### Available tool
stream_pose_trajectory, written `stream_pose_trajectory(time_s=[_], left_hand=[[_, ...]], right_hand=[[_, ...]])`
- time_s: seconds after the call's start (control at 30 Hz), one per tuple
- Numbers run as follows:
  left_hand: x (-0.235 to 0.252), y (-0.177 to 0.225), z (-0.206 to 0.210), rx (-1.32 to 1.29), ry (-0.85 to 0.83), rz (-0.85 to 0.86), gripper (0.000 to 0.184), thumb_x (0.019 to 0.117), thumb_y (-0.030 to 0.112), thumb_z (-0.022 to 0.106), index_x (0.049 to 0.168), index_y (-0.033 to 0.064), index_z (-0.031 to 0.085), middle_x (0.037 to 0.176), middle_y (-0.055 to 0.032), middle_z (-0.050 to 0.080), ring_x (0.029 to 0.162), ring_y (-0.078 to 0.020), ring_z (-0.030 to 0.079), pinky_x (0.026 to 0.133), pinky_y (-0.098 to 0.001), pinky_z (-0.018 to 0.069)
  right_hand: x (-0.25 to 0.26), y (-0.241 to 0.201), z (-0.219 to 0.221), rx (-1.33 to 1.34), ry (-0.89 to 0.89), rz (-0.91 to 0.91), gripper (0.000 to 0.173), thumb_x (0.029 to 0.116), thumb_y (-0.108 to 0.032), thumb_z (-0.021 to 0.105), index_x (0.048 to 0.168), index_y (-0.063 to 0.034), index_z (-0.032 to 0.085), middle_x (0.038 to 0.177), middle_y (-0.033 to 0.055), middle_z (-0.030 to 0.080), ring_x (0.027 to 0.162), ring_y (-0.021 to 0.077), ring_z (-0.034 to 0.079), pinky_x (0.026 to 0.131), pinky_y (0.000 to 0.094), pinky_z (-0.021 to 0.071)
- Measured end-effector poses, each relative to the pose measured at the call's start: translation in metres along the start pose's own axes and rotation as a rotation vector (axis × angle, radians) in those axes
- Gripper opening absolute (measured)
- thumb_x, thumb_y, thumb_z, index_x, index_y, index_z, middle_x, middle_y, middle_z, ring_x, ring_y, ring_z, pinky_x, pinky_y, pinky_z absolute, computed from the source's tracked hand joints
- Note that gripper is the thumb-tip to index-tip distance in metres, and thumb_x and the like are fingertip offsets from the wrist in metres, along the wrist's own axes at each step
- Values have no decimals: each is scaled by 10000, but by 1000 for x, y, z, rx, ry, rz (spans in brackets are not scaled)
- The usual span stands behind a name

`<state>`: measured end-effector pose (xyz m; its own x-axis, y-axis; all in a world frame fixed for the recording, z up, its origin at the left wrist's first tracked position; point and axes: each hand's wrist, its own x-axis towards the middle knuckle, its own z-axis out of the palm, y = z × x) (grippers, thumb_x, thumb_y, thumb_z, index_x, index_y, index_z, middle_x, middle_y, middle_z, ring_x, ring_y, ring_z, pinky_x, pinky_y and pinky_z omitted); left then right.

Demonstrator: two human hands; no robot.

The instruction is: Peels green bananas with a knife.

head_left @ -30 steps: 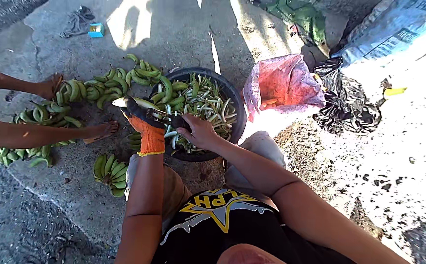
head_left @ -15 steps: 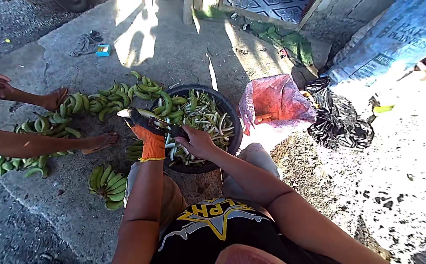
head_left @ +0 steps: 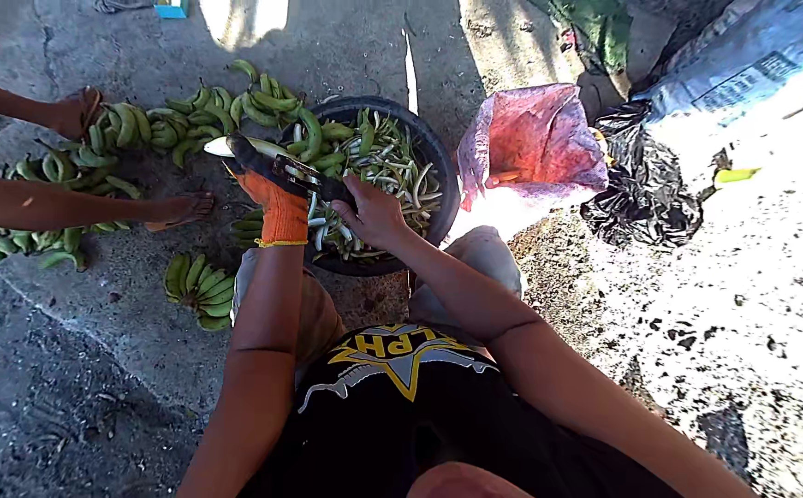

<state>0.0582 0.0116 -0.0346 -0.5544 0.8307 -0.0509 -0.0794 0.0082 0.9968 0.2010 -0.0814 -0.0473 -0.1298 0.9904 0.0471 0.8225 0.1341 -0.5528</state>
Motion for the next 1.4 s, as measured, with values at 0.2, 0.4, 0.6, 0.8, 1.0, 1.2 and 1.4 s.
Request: stream_pose_trajectory(time_s=[0.2,0.4,0.6,0.8,1.0,1.2,1.4], left_hand=[[-8,5,3,-10,64,15,504,1108,383,371,1512,83,403,1365,-115,583,1178,-142,602,1005,-330,499],[-5,1,11,-158,38,-54,523,1100,427,390,1524,120,387,1314,-114,607,1116,-159,636,946,-364,545],[-3,-12,18,-185,-140,-52,461,1113,416,339,1368,80,525,1104,-94,657,938,-163,669,845,-387,580],[-1,-14,15,-414,-440,-136,437,1122,393,273,1132,88,586,855,-51,645,735,-150,648,684,-357,585],[1,-32,-2,-389,-695,-133,496,1063,579,344,1292,209,582,1012,-25,693,816,-141,676,693,-345,591],[0,-24,0,-353,-755,-171,392,1092,466,363,1366,245,535,1063,11,670,841,-95,658,708,-315,579],[11,-34,-16,-369,-993,-136,393,1098,464,352,1345,251,571,1056,2,679,843,-102,665,707,-305,584]], right_hand=[[-3,-1,2,-7,13,19,540,1069,-514,450,1307,-46,573,1070,178,684,928,369,713,704,549,569],[-4,3,-1,-31,82,18,489,1066,-504,477,1259,-69,587,976,155,671,845,346,710,625,534,562],[7,13,-12,9,-23,63,505,1077,-520,430,1265,-75,579,975,157,702,885,366,715,686,580,550],[4,21,-20,-10,16,4,502,1065,-505,479,1312,-81,584,996,154,715,883,367,719,681,600,556],[11,28,-31,-67,-14,-9,552,1056,-533,483,1381,-96,570,1114,154,711,978,360,715,767,609,564],[29,42,-46,-87,-26,-36,533,1062,-527,471,1375,-107,574,1082,152,720,953,358,718,768,609,560],[41,64,-42,-23,-42,-118,576,1060,-517,480,1434,-86,555,1179,184,712,1049,387,705,841,641,539]])
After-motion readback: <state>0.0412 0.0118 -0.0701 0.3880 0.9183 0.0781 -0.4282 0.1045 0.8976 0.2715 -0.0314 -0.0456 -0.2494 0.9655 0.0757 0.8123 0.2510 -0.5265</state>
